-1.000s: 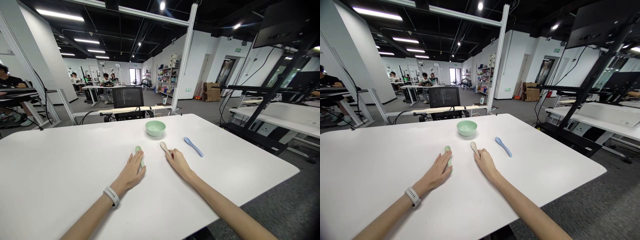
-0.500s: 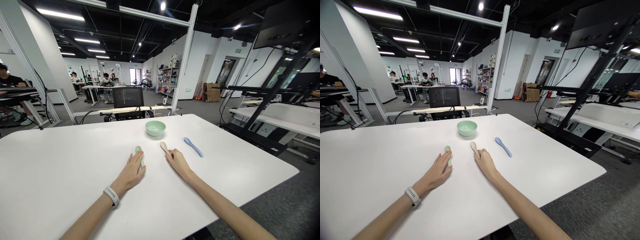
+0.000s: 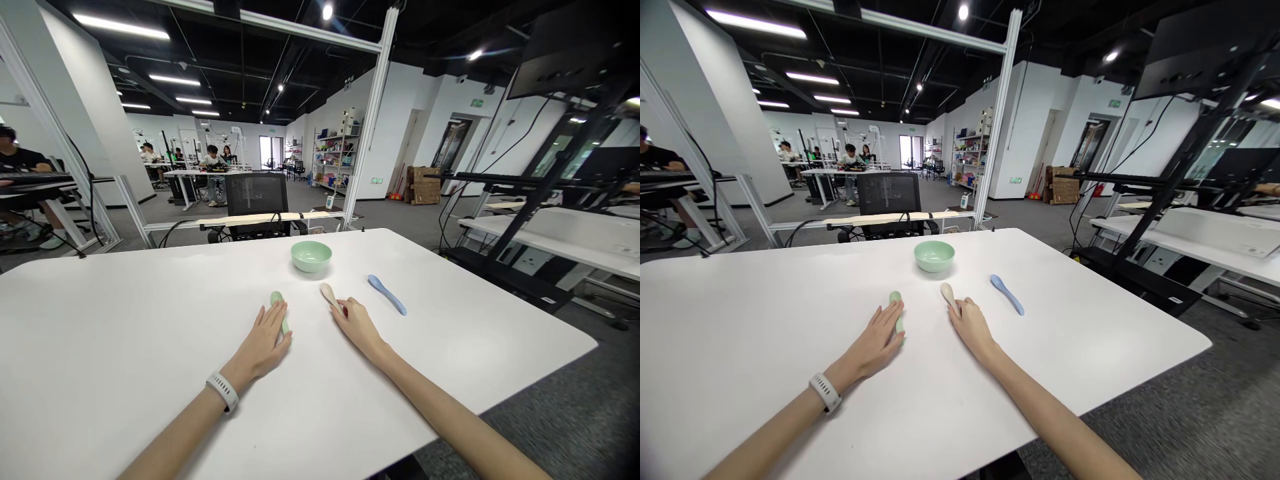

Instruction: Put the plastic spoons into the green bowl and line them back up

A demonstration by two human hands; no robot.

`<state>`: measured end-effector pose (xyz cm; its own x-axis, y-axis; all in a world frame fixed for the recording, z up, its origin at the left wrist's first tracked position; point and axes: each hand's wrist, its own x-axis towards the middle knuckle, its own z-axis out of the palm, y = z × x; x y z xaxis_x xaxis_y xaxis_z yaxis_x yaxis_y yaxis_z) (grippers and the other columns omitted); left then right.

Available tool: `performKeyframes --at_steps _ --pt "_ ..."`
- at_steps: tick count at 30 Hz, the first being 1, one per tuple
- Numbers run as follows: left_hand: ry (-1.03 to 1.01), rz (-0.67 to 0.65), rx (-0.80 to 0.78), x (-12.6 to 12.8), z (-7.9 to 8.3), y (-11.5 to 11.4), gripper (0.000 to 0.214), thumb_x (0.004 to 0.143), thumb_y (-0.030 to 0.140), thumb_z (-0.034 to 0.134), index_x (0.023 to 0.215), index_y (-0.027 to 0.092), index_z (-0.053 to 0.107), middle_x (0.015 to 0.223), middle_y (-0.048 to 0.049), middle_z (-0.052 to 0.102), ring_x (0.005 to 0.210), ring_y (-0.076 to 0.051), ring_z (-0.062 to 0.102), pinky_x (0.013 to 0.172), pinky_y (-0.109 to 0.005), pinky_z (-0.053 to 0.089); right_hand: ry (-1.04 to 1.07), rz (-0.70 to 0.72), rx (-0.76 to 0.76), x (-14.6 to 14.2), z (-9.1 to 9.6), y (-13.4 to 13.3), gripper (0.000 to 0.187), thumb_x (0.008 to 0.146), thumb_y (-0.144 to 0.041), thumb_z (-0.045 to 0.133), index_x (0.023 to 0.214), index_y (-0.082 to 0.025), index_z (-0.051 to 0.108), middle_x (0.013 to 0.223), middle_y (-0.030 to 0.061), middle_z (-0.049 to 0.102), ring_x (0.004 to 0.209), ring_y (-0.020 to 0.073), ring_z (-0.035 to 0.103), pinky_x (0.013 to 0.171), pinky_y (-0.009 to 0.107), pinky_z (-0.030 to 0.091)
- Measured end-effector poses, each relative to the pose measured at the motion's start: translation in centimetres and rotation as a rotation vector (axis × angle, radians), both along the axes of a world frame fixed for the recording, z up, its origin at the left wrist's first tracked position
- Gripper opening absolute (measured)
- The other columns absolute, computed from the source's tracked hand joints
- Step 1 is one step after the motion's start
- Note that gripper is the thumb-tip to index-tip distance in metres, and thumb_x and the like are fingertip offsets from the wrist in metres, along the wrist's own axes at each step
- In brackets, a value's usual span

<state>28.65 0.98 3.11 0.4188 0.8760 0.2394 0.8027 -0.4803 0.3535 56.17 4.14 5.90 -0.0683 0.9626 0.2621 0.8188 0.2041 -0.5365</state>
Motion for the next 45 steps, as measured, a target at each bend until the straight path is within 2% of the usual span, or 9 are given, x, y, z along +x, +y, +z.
performKeyframes --at_steps 8,11,14,17,20,23,34,40,45 --pt "0.039 0.029 0.046 0.0 0.7 -0.1 0.078 0.108 0.057 0.032 0.174 0.017 0.019 0.181 -0.0150 0.027 0.169 -0.030 0.021 0.139 -0.062 0.014 0.030 -0.015 0.003 0.4 -0.5 0.3 0.041 0.108 -0.044 0.050 0.079 -0.021 0.069 0.083 0.0064 0.063 0.072 0.0207 0.060 0.070 0.030 0.044" --pt "0.041 0.045 0.139 -2.0 0.9 0.0 0.079 0.108 0.058 0.034 0.176 0.023 0.011 0.181 -0.0134 0.027 0.169 -0.030 0.022 0.139 -0.063 0.015 0.039 -0.018 0.025 1.1 -0.7 0.9 0.043 0.109 -0.047 0.047 0.102 -0.018 0.077 0.090 0.0085 0.068 0.079 0.0230 0.065 0.079 0.033 0.049" --pt "0.049 0.119 0.241 -7.3 0.4 -0.1 0.079 0.108 0.057 0.037 0.176 0.031 0.005 0.181 -0.0107 0.029 0.169 -0.030 0.024 0.139 -0.063 0.016 0.046 -0.001 0.067 2.4 -0.7 2.1 0.044 0.110 -0.040 0.044 0.130 -0.013 0.073 0.106 0.0126 0.071 0.091 0.0243 0.069 0.090 0.035 0.053" --pt "0.035 0.296 0.308 -15.3 -0.9 -0.5 0.075 0.108 0.054 0.034 0.175 0.033 0.009 0.179 -0.0110 0.036 0.167 -0.031 0.029 0.136 -0.064 0.023 0.005 0.030 0.135 3.9 -1.0 3.7 0.044 0.110 -0.032 0.042 0.137 -0.012 0.070 0.121 0.0171 0.071 0.107 0.0266 0.070 0.101 0.039 0.054" --pt "0.063 0.468 0.239 -22.7 -2.5 -1.2 0.074 0.107 0.055 0.027 0.173 0.021 0.025 0.175 -0.0172 0.043 0.165 -0.035 0.033 0.133 -0.066 0.028 -0.062 0.081 0.209 5.3 -1.8 5.7 0.044 0.108 -0.029 0.043 0.141 -0.016 0.069 0.136 0.0185 0.071 0.127 0.0310 0.066 0.114 0.048 0.050" --pt "0.134 0.634 0.069 -26.6 -3.7 -1.6 0.082 0.103 0.055 0.020 0.164 0.005 0.042 0.172 -0.0229 0.045 0.165 -0.036 0.033 0.134 -0.060 0.028 -0.101 0.170 0.230 6.4 -3.1 7.9 0.048 0.106 -0.033 0.046 0.146 -0.018 0.068 0.152 0.0179 0.066 0.143 0.0349 0.059 0.123 0.056 0.044" --pt "0.151 0.687 0.025 -26.8 -4.9 -1.5 0.082 0.098 0.052 0.024 0.160 0.006 0.051 0.169 -0.0207 0.050 0.162 -0.036 0.038 0.132 -0.059 0.032 -0.096 0.231 0.146 7.3 -5.6 10.0 0.050 0.107 -0.038 0.048 0.143 -0.013 0.072 0.157 0.0194 0.061 0.153 0.0367 0.051 0.129 0.056 0.040" --pt "0.170 0.695 -0.001 -26.5 -4.2 -1.7 0.087 0.098 0.056 0.019 0.160 0.003 0.050 0.171 -0.0210 0.046 0.163 -0.037 0.037 0.132 -0.058 0.032 -0.075 0.224 0.131 7.1 -4.5 9.4 0.047 0.106 -0.038 0.050 0.140 -0.015 0.073 0.154 0.0191 0.064 0.152 0.0359 0.053 0.128 0.055 0.041" --pt "0.171 0.695 -0.018 -26.3 -4.0 -1.7 0.089 0.098 0.057 0.018 0.160 0.002 0.048 0.172 -0.0218 0.044 0.163 -0.037 0.036 0.133 -0.058 0.029 -0.029 0.151 0.168 5.2 -2.0 6.4 0.046 0.106 -0.041 0.048 0.136 -0.017 0.073 0.143 0.0182 0.071 0.139 0.0352 0.062 0.120 0.054 0.046"
